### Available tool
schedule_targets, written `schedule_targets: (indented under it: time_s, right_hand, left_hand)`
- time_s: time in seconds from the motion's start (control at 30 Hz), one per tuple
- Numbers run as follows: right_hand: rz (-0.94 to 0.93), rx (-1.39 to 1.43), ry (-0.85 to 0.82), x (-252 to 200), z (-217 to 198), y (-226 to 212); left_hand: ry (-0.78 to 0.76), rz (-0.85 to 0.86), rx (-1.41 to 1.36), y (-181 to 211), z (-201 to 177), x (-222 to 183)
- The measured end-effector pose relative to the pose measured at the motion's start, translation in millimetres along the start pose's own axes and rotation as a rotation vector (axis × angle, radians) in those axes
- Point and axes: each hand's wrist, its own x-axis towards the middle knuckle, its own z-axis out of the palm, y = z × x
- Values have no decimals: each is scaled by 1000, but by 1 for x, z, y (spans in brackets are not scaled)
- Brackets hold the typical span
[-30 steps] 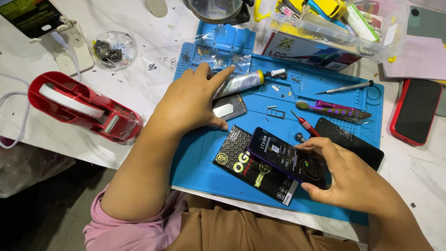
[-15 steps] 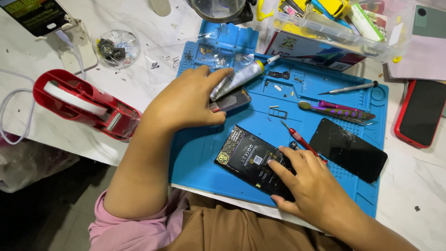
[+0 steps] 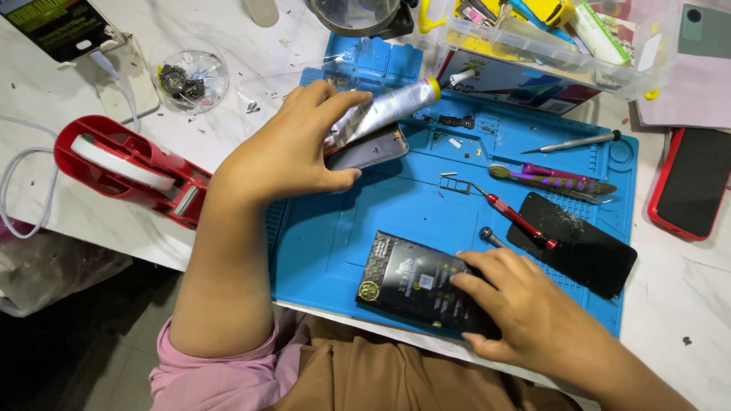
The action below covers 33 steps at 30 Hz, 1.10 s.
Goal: Repairing a mobile phone by applying adhesive to the frame and installing internal components like the battery.
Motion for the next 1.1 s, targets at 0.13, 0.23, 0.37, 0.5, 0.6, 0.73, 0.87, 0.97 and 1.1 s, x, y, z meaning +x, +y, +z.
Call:
schedule_targets:
  time_s: [0.13,0.23,0.37,0.5,0.6,0.73,0.87,0.97,1.1]
  right_hand:
    - [-32,-126,-13,2,16,-3]
    - [-33,-130,-49,-2,16,0]
    - [16,-120,-92,-7,7,3]
    - [97,-177,53,-7,-10,22]
    - [319,-426,122,-8,-23,29]
    - [371,-358,105,-8,-8,48]
    - [398,-254,104,-7,1,51]
    - [385,-207,131,-7,-3,48]
    - [446,-199,167,-16,-21,59]
  left_hand:
    - [16,57,-20,6,-3,0]
    - [-41,16,-54,11,5,3]
    - [-151,-20,13,4,25,8]
    - [-107,-51,-12,-1,18,8]
    - [102,-78,56,-3,12,9]
    - [251,-54,91,-1,8,8]
    - [243,73,143,8,18,11]
    - [149,132,120,22,34,16]
    - [-19,124,112,41,54,20]
